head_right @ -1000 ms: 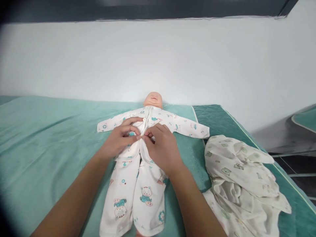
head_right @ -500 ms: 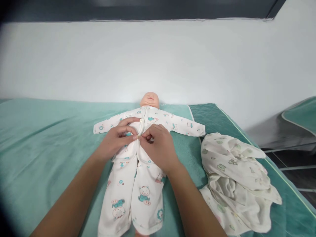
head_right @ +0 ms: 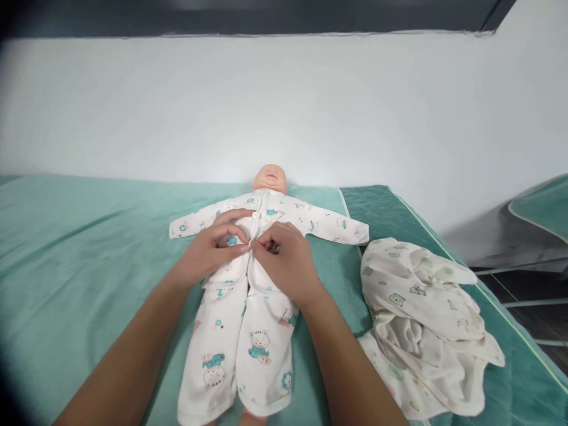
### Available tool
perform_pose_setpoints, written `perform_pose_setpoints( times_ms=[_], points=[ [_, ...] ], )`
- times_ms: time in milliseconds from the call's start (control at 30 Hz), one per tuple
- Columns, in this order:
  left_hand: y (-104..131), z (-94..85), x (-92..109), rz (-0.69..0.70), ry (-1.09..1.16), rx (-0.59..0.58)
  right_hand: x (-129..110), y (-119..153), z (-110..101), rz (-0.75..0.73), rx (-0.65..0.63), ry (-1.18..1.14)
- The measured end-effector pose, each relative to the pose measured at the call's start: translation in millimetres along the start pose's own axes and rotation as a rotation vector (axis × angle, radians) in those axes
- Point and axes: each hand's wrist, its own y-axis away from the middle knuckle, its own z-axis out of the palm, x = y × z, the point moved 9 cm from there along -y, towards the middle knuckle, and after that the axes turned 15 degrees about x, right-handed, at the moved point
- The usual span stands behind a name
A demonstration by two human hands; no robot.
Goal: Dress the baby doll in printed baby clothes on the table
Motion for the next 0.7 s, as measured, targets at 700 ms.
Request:
perform_pose_setpoints(
  times_ms=[700],
  points=[
    [-2,-43.8,-54,-0.322,0.553,0.704,-15,10,4,-0.169,0.048,0.376]
  ],
)
